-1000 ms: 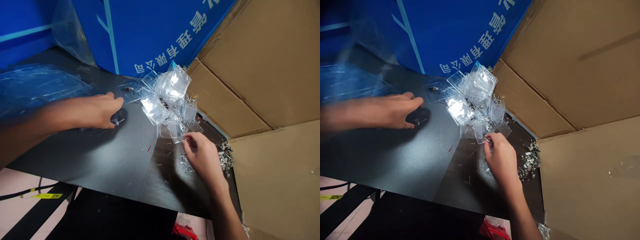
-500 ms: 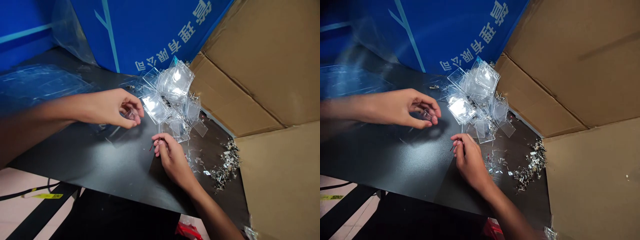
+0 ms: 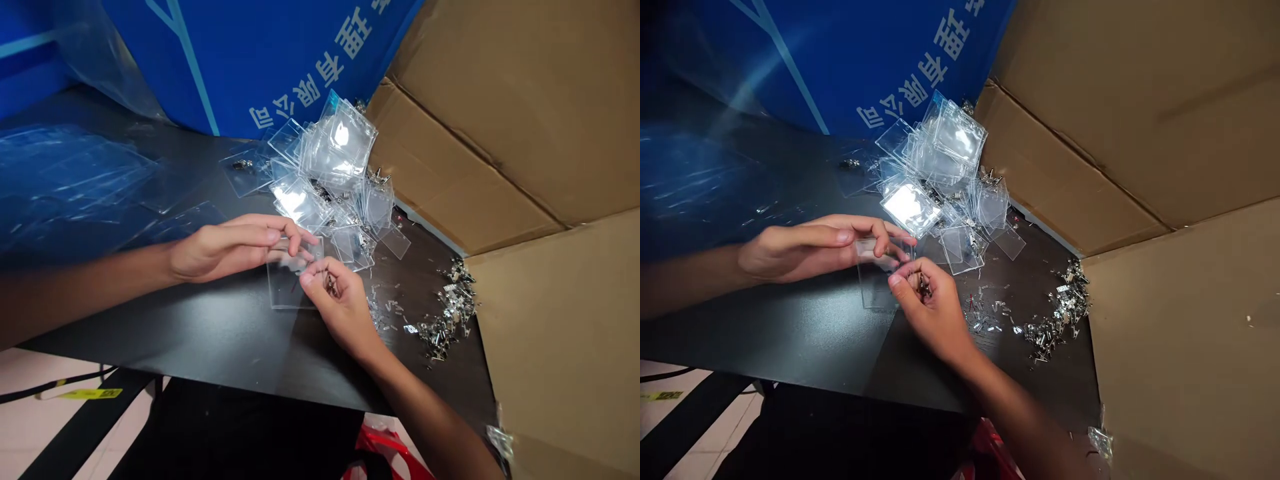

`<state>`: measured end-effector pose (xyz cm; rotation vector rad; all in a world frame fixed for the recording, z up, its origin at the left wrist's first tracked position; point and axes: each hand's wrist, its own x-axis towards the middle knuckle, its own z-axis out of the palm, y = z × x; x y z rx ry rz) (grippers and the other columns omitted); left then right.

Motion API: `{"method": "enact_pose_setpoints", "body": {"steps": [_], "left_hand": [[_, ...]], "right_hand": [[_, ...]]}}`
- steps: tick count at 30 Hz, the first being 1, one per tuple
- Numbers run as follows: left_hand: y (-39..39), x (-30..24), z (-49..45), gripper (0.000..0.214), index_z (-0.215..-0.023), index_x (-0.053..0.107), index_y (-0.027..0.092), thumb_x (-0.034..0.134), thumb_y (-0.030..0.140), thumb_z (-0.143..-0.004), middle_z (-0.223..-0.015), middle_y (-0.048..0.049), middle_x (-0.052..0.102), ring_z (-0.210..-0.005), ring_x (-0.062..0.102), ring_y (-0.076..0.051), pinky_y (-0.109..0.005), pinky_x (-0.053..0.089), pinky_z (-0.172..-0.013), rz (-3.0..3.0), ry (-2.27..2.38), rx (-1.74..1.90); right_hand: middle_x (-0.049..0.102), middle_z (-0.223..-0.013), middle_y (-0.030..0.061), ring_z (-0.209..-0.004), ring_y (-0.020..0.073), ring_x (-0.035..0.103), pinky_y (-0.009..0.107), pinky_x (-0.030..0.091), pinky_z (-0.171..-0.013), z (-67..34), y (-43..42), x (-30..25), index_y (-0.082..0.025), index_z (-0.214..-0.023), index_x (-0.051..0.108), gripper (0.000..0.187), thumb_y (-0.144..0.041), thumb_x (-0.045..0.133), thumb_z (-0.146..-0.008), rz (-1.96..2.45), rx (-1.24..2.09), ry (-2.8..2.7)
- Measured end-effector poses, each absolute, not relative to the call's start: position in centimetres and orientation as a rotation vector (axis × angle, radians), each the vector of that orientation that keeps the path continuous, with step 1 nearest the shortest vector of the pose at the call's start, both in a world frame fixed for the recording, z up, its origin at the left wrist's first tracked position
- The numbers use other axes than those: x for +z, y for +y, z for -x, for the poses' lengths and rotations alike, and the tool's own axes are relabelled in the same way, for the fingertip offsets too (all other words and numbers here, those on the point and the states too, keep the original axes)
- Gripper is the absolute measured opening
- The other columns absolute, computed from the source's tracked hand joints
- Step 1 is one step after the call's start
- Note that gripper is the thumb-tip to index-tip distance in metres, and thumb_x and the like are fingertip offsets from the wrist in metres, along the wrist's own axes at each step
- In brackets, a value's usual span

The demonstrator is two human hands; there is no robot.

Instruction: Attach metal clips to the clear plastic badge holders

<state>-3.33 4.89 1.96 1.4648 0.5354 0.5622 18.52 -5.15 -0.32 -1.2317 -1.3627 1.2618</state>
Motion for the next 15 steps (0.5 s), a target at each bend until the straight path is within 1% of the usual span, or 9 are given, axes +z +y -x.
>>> {"method": "enact_pose_setpoints", "body": {"steps": [2, 4, 5, 7, 9, 11, 13, 15], "left_hand": [[4.4, 1.4, 3.0, 0.022, -0.094, 0.071, 0.02, 0.078, 0.041, -0.095, -0.138, -0.0154, 0.077, -0.119, 0.077, -0.03, -0.045, 0.064, -0.104, -1.573, 0.591, 0.633], [3.8, 1.0, 2.5, 0.015, -0.098, 0.07, 0.02, 0.08, 0.029, -0.092, -0.123, -0.012, 0.075, -0.109, 0.075, -0.024, -0.041, 0.063, -0.101, -1.699, 0.675, 0.706], [3.5, 0.8, 2.3, 0.014, -0.099, 0.069, 0.019, 0.079, 0.026, -0.092, -0.115, -0.0102, 0.074, -0.103, 0.074, -0.023, -0.041, 0.063, -0.099, -1.731, 0.707, 0.725], [3.0, 0.5, 2.1, 0.013, -0.1, 0.067, 0.019, 0.076, 0.025, -0.093, -0.107, -0.0074, 0.07, -0.096, 0.072, -0.021, -0.04, 0.061, -0.097, -1.739, 0.752, 0.747], [2.6, 0.4, 2.1, 0.013, -0.102, 0.064, 0.019, 0.074, 0.025, -0.094, -0.11, -0.0069, 0.067, -0.097, 0.07, -0.02, -0.039, 0.06, -0.095, -1.711, 0.76, 0.748], [2.4, 0.3, 2.2, 0.015, -0.106, 0.061, 0.021, 0.071, 0.028, -0.097, -0.115, -0.0069, 0.064, -0.097, 0.066, -0.019, -0.035, 0.058, -0.087, -1.65, 0.709, 0.719], [2.2, 0.2, 2.2, 0.024, -0.109, 0.056, 0.023, 0.074, 0.033, -0.097, -0.114, -0.0049, 0.061, -0.09, 0.06, -0.016, -0.032, 0.054, -0.077, -1.591, 0.655, 0.681], [2.1, 0.2, 2.2, 0.035, -0.106, 0.05, 0.025, 0.08, 0.035, -0.092, -0.105, -0.0012, 0.055, -0.083, 0.052, -0.015, -0.031, 0.05, -0.073, -1.587, 0.652, 0.661]], "right_hand": [[0.049, -0.068, -0.0061, -0.063, 0.0156, 0.042, 0.031, 0.035, -0.06, -18.5, -5.2, -0.4, -0.026, -0.092, 0.064, 0.026, -0.048, 0.076, -0.101, 1.24, 1.216, -1.326], [0.053, -0.071, -0.0049, -0.065, 0.0156, 0.044, 0.031, 0.037, -0.063, -18.6, -5.4, -0.3, -0.025, -0.092, 0.067, 0.026, -0.047, 0.072, -0.104, 1.245, 1.174, -1.319], [0.054, -0.073, -0.0042, -0.066, 0.0157, 0.045, 0.032, 0.038, -0.065, -18.7, -5.5, -0.3, -0.024, -0.092, 0.069, 0.026, -0.046, 0.07, -0.106, 1.246, 1.164, -1.322], [0.055, -0.074, -0.0034, -0.067, 0.0156, 0.045, 0.032, 0.039, -0.066, -18.7, -5.6, -0.3, -0.024, -0.093, 0.074, 0.027, -0.044, 0.065, -0.108, 1.237, 1.182, -1.341], [0.053, -0.073, -0.0034, -0.066, 0.0157, 0.044, 0.032, 0.039, -0.066, -18.7, -5.7, -0.3, -0.024, -0.093, 0.077, 0.027, -0.041, 0.064, -0.108, 1.223, 1.206, -1.371], [0.051, -0.072, -0.0036, -0.067, 0.0159, 0.044, 0.032, 0.039, -0.067, -18.6, -5.7, -0.3, -0.025, -0.096, 0.08, 0.025, -0.04, 0.065, -0.108, 1.209, 1.214, -1.404], [0.051, -0.073, -0.0035, -0.068, 0.0165, 0.044, 0.033, 0.039, -0.069, -18.6, -5.7, -0.4, -0.025, -0.1, 0.081, 0.024, -0.042, 0.066, -0.109, 1.196, 1.242, -1.423], [0.051, -0.074, -0.0029, -0.069, 0.0171, 0.045, 0.033, 0.039, -0.068, -18.6, -5.7, -0.4, -0.026, -0.104, 0.081, 0.028, -0.049, 0.066, -0.11, 1.175, 1.312, -1.422]]}}
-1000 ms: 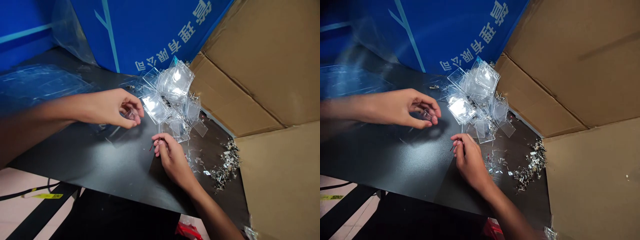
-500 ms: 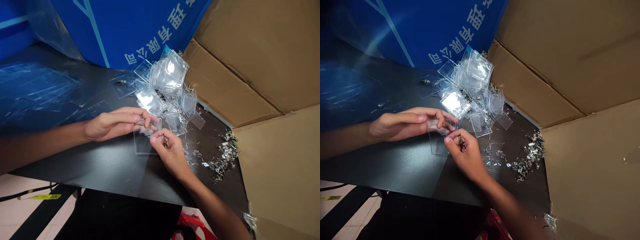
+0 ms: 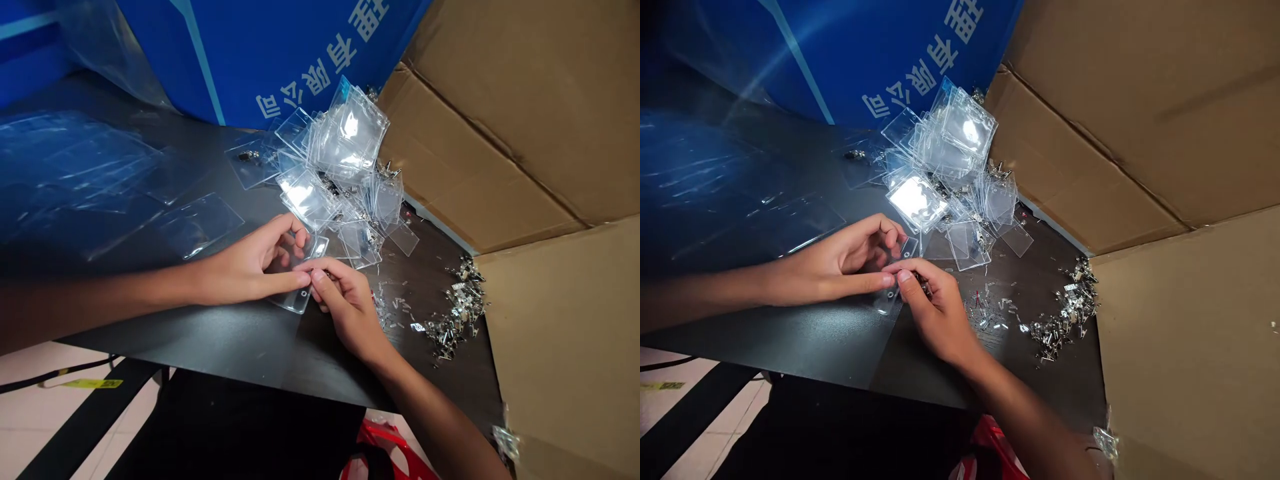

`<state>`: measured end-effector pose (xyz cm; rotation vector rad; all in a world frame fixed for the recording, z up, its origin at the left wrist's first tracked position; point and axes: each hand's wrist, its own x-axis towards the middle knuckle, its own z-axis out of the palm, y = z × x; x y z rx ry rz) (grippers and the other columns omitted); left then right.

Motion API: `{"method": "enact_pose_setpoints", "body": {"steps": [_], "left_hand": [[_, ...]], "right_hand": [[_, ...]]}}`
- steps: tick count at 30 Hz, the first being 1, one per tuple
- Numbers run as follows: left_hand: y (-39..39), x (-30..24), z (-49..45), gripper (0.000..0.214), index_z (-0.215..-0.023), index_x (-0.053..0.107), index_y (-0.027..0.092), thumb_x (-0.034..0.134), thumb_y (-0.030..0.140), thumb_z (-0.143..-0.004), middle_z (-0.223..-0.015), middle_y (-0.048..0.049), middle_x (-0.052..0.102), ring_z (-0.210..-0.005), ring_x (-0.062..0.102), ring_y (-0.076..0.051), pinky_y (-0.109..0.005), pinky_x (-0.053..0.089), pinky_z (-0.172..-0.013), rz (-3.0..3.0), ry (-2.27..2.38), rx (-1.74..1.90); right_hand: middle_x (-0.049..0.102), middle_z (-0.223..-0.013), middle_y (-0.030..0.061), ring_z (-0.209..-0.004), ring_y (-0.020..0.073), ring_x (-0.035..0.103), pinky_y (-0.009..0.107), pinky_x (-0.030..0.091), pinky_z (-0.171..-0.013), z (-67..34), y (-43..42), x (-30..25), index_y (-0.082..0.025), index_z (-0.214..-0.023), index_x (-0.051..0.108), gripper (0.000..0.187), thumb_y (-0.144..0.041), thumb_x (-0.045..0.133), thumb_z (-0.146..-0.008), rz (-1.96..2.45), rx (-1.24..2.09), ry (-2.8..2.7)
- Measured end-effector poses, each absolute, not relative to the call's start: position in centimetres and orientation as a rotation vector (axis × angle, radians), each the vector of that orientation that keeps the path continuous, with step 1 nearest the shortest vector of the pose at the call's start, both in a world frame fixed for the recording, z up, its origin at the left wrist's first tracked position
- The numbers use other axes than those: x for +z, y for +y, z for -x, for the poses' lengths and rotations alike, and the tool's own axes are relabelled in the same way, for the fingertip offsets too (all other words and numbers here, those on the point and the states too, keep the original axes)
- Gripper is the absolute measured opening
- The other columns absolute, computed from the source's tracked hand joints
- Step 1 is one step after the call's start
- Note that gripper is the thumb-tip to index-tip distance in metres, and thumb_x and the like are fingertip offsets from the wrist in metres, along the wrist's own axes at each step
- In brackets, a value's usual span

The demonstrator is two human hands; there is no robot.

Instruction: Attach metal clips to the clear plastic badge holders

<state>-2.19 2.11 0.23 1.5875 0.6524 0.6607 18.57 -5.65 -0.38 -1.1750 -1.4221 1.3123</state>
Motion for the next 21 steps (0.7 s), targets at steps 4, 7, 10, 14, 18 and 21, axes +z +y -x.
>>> {"method": "enact_pose_setpoints", "body": {"steps": [4, 7, 10, 14, 18, 21], "left_hand": [[2.2, 0.33, 2.17, 0.042, -0.099, 0.042, 0.027, 0.082, 0.028, -0.087, -0.091, 0.0034, 0.043, -0.079, 0.044, -0.015, -0.031, 0.046, -0.07, -1.561, 0.66, 0.61], [2.55, 0.04, 2.39, 0.035, -0.097, 0.04, 0.027, 0.073, 0.028, -0.085, -0.091, 0.0028, 0.045, -0.076, 0.044, -0.016, -0.031, 0.044, -0.066, -1.514, 0.655, 0.639], [2.87, -0.25, 2.55, 0.027, -0.096, 0.044, 0.026, 0.067, 0.026, -0.082, -0.098, 0.0003, 0.053, -0.079, 0.048, -0.016, -0.031, 0.045, -0.067, -1.509, 0.69, 0.674], [2.94, 0.01, 2.49, 0.029, -0.096, 0.041, 0.025, 0.063, 0.021, -0.078, -0.125, -0.0075, 0.065, -0.102, 0.064, -0.02, -0.036, 0.056, -0.084, -1.544, 0.711, 0.708], [2.89, 0.09, 2.73, 0.033, -0.106, 0.039, 0.028, 0.062, 0.021, -0.082, -0.143, -0.0099, 0.065, -0.128, 0.07, -0.027, -0.045, 0.064, -0.102, -1.56, 0.667, 0.707], [2.99, -0.29, 3.09, 0.043, -0.119, 0.042, 0.03, 0.064, 0.017, -0.084, -0.152, -0.0093, 0.062, -0.135, 0.071, -0.029, -0.046, 0.066, -0.106, -1.562, 0.631, 0.679]], "right_hand": [[0.048, -0.076, -0.0029, -0.068, 0.0166, 0.038, 0.031, 0.032, -0.062, -18.55, -5.52, -0.38, -0.026, -0.112, 0.079, 0.031, -0.053, 0.069, -0.105, 1.088, 1.59, -1.301], [0.048, -0.081, -0.0027, -0.067, 0.0164, 0.033, 0.031, 0.029, -0.061, -18.49, -5.25, -0.21, -0.026, -0.124, 0.075, 0.035, -0.045, 0.072, -0.095, 0.989, 1.767, -1.099], [0.054, -0.085, -0.0009, -0.069, 0.0178, 0.037, 0.034, 0.036, -0.066, -18.6, -4.98, 0.23, -0.025, -0.126, 0.071, 0.041, -0.043, 0.075, -0.089, 0.988, 1.729, -1.005], [0.07, -0.095, 0.0039, -0.076, 0.02, 0.047, 0.035, 0.041, -0.072, -18.97, -4.75, 0.57, -0.025, -0.124, 0.068, 0.039, -0.047, 0.078, -0.093, 1.019, 1.634, -1.028], [0.08, -0.11, 0.0065, -0.074, 0.0182, 0.052, 0.034, 0.041, -0.065, -19.24, -4.73, 0.29, -0.027, -0.122, 0.067, 0.036, -0.048, 0.08, -0.096, 0.967, 1.64, -1.024], [0.084, -0.116, 0.0067, -0.087, 0.0209, 0.069, 0.037, 0.054, -0.074, -19.41, -4.82, 0.19, -0.029, -0.124, 0.066, 0.037, -0.048, 0.083, -0.097, 0.983, 1.617, -1.069]]}}
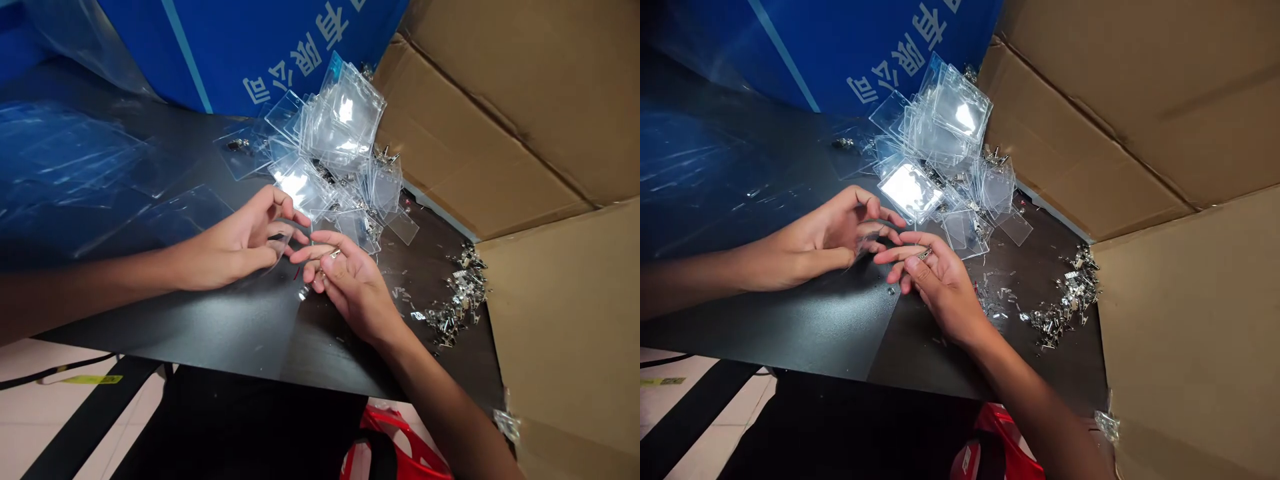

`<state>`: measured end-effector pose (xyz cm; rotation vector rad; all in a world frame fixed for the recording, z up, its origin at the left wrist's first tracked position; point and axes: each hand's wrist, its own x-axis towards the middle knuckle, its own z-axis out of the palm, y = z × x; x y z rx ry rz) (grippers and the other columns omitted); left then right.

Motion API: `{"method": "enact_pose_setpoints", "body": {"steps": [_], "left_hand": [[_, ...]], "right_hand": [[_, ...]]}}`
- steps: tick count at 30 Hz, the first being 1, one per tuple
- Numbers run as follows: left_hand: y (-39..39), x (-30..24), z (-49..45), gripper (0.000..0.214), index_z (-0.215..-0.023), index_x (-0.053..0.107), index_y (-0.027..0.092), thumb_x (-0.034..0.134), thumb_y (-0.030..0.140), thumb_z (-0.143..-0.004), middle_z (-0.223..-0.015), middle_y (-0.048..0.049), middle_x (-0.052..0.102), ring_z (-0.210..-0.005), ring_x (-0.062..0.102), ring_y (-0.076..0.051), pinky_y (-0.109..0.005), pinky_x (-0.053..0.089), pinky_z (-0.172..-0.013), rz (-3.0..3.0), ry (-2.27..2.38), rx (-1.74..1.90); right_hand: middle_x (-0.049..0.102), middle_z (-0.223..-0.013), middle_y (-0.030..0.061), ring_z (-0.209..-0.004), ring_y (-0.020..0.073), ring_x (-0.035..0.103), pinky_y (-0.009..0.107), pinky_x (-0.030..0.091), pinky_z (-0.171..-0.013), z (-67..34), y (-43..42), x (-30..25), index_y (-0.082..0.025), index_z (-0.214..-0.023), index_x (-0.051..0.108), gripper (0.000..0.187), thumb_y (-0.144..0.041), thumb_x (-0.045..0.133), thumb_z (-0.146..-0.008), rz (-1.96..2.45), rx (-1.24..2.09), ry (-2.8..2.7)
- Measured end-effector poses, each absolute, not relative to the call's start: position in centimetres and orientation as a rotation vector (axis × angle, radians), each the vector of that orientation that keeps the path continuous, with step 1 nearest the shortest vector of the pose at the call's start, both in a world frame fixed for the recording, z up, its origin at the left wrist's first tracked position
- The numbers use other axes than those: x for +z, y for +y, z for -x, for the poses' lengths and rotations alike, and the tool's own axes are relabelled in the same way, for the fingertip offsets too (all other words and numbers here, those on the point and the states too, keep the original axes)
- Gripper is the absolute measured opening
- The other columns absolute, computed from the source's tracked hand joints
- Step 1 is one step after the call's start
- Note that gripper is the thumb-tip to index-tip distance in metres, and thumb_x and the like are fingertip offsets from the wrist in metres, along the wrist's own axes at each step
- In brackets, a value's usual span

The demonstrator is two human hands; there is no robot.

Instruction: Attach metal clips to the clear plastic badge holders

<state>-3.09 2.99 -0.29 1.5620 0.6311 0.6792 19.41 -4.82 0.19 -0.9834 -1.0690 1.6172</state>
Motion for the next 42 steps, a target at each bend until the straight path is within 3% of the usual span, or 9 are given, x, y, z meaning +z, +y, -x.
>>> {"method": "enact_pose_setpoints", "body": {"steps": [6, 11, 15, 20, 25, 32, 42], "left_hand": [[3.4, 0.0, 2.9, 0.047, -0.137, 0.056, 0.027, 0.067, 0.025, -0.091, -0.142, -0.0111, 0.069, -0.129, 0.076, -0.03, -0.05, 0.065, -0.111, -1.594, 0.72, 0.652], [3.6, 0.8, 2.3, 0.034, -0.122, 0.067, 0.023, 0.07, 0.026, -0.088, -0.127, -0.0096, 0.075, -0.113, 0.08, -0.028, -0.044, 0.066, -0.1, -1.481, 0.764, 0.594], [3.7, 0.1, 2.5, 0.027, -0.115, 0.068, 0.02, 0.074, 0.025, -0.089, -0.108, -0.0062, 0.076, -0.098, 0.078, -0.022, -0.037, 0.062, -0.089, -1.482, 0.708, 0.635], [3.7, -0.5, 2.9, 0.022, -0.105, 0.064, 0.02, 0.078, 0.019, -0.088, -0.095, -0.0011, 0.071, -0.085, 0.07, -0.015, -0.028, 0.057, -0.077, -1.542, 0.653, 0.659], [3.6, -0.2, 2.8, 0.026, -0.104, 0.061, 0.02, 0.08, 0.02, -0.086, -0.091, 0.0008, 0.063, -0.081, 0.065, -0.014, -0.025, 0.055, -0.069, -1.574, 0.689, 0.667], [3.3, -0.4, 2.8, 0.03, -0.105, 0.059, 0.021, 0.083, 0.024, -0.086, -0.096, -0.0003, 0.06, -0.085, 0.064, -0.015, -0.025, 0.058, -0.067, -1.593, 0.686, 0.632], [2.2, 1.5, 2.1, 0.031, -0.098, 0.056, 0.022, 0.082, 0.019, -0.081, -0.101, 0.0002, 0.057, -0.083, 0.061, -0.013, -0.03, 0.061, -0.078, -1.607, 0.719, 0.672]], "right_hand": [[0.087, -0.125, 0.0085, -0.115, 0.0252, 0.084, 0.045, 0.068, -0.098, -19.6, -4.9, -0.1, -0.028, -0.12, 0.07, 0.034, -0.053, 0.082, -0.101, 0.968, 1.643, -1.086], [0.09, -0.106, 0.0091, -0.095, 0.0219, 0.088, 0.034, 0.071, -0.078, -19.5, -5.1, -0.6, -0.024, -0.104, 0.071, 0.038, -0.062, 0.075, -0.105, 1.09, 1.496, -1.168], [0.089, -0.088, 0.0061, -0.075, 0.0157, 0.083, 0.024, 0.064, -0.062, -19.3, -5.4, -0.5, -0.022, -0.095, 0.073, 0.033, -0.053, 0.08, -0.104, 1.176, 1.311, -1.264], [0.087, -0.083, 0.0036, -0.069, 0.0155, 0.081, 0.029, 0.071, -0.071, -19.4, -5.2, 0.2, -0.023, -0.093, 0.075, 0.034, -0.047, 0.098, -0.087, 1.161, 1.391, -1.103], [0.088, -0.086, 0.0022, -0.074, 0.0168, 0.085, 0.029, 0.073, -0.076, -19.6, -4.9, 0.3, -0.024, -0.092, 0.077, 0.04, -0.043, 0.108, -0.073, 1.169, 1.413, -1.001], [0.086, -0.087, 0.0002, -0.074, 0.0155, 0.083, 0.03, 0.072, -0.077, -19.7, -4.9, 0.0, -0.024, -0.087, 0.077, 0.028, -0.031, 0.103, -0.078, 1.115, 1.394, -0.967], [0.085, -0.089, -0.0003, -0.076, 0.0139, 0.082, 0.029, 0.07, -0.08, -19.5, -5.1, -0.1, -0.023, -0.086, 0.076, 0.025, -0.027, 0.1, -0.082, 1.066, 1.438, -0.964]]}}
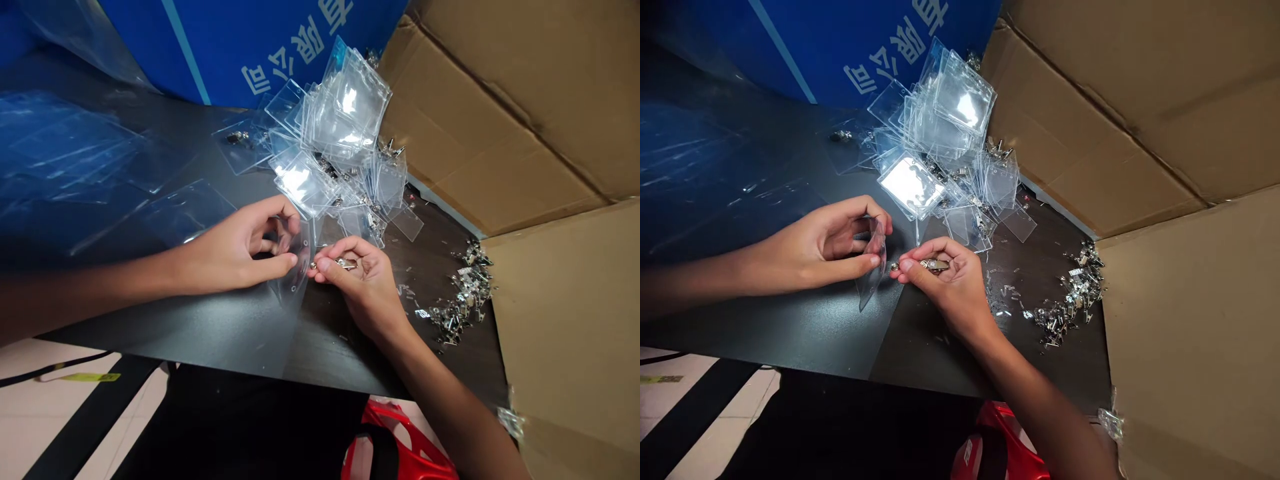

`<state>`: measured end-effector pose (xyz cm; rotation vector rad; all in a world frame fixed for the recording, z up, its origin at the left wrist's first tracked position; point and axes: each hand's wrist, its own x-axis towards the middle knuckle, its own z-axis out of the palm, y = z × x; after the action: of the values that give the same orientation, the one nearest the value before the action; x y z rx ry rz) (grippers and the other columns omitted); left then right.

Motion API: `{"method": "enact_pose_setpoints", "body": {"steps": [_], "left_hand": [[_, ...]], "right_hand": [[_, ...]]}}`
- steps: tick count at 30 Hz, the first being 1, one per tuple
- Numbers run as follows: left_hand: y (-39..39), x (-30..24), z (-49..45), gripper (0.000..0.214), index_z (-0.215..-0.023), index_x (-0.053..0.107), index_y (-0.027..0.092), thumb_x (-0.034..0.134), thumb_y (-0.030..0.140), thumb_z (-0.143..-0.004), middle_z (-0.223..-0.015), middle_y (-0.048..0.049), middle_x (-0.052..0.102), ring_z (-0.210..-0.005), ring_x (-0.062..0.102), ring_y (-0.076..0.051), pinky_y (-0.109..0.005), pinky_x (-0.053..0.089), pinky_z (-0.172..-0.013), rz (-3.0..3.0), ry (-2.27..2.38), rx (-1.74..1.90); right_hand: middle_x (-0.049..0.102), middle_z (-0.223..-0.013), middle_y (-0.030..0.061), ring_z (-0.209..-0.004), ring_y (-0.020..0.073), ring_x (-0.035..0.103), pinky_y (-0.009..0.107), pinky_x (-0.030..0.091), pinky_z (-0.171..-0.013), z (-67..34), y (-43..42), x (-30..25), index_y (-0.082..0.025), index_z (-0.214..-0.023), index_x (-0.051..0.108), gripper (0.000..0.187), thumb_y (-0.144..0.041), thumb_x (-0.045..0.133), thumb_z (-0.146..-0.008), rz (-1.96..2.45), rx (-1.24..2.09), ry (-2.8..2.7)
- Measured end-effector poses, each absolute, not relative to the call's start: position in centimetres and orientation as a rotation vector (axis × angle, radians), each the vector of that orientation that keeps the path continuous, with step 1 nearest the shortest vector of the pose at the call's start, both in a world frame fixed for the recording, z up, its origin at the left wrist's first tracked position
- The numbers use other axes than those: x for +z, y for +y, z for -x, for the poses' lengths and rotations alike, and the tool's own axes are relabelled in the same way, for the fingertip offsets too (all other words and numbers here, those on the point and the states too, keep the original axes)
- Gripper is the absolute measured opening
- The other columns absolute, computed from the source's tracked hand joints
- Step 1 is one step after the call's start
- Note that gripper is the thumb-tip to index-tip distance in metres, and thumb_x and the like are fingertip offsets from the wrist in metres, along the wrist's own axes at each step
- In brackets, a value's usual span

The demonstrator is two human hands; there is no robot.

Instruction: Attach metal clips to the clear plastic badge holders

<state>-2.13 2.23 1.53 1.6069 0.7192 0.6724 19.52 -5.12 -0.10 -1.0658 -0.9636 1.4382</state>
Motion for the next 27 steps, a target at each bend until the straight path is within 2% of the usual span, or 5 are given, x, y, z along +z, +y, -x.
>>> {"method": "enact_pose_setpoints", "body": {"steps": [5, 13, 16, 20, 27], "left_hand": [[2.0, 1.6, 2.2, 0.03, -0.1, 0.056, 0.022, 0.081, 0.019, -0.082, -0.1, 0.0007, 0.058, -0.085, 0.063, -0.014, -0.031, 0.062, -0.082, -1.587, 0.747, 0.676], [1.8, 1.0, 2.1, 0.031, -0.103, 0.055, 0.023, 0.079, 0.021, -0.083, -0.1, 0.0014, 0.056, -0.087, 0.064, -0.015, -0.034, 0.061, -0.085, -1.577, 0.726, 0.651], [1.7, 1.1, 2.1, 0.031, -0.104, 0.055, 0.023, 0.079, 0.02, -0.084, -0.1, 0.0009, 0.057, -0.087, 0.063, -0.015, -0.032, 0.058, -0.084, -1.577, 0.73, 0.642], [1.7, 1.2, 2.1, 0.033, -0.104, 0.055, 0.024, 0.08, 0.019, -0.083, -0.096, 0.0014, 0.056, -0.084, 0.06, -0.015, -0.031, 0.055, -0.082, -1.582, 0.726, 0.657], [2.7, 0.1, 2.7, 0.033, -0.109, 0.057, 0.024, 0.082, 0.024, -0.087, -0.091, 0.0011, 0.055, -0.081, 0.055, -0.017, -0.031, 0.05, -0.072, -1.558, 0.649, 0.67]], "right_hand": [[0.083, -0.089, -0.0006, -0.079, 0.0134, 0.08, 0.029, 0.069, -0.084, -19.6, -5.1, -0.1, -0.023, -0.086, 0.075, 0.029, -0.032, 0.102, -0.081, 1.071, 1.522, -0.929], [0.083, -0.083, -0.0006, -0.075, 0.0132, 0.079, 0.026, 0.066, -0.077, -19.2, -5.2, -0.2, -0.023, -0.088, 0.073, 0.039, -0.039, 0.106, -0.076, 1.078, 1.592, -0.937], [0.08, -0.076, -0.0016, -0.066, 0.0141, 0.076, 0.026, 0.063, -0.065, -19.1, -5.4, -0.1, -0.023, -0.09, 0.073, 0.043, -0.042, 0.107, -0.073, 1.188, 1.563, -0.994], [0.07, -0.066, -0.0038, -0.055, 0.0114, 0.063, 0.025, 0.053, -0.053, -19.2, -5.5, 0.0, -0.022, -0.081, 0.074, 0.04, -0.051, 0.101, -0.08, 1.276, 1.545, -1.156], [0.073, -0.074, -0.0029, -0.067, 0.0127, 0.066, 0.027, 0.058, -0.065, -19.5, -5.4, 0.4, -0.024, -0.096, 0.084, 0.031, -0.051, 0.096, -0.087, 1.146, 1.56, -1.214]]}}
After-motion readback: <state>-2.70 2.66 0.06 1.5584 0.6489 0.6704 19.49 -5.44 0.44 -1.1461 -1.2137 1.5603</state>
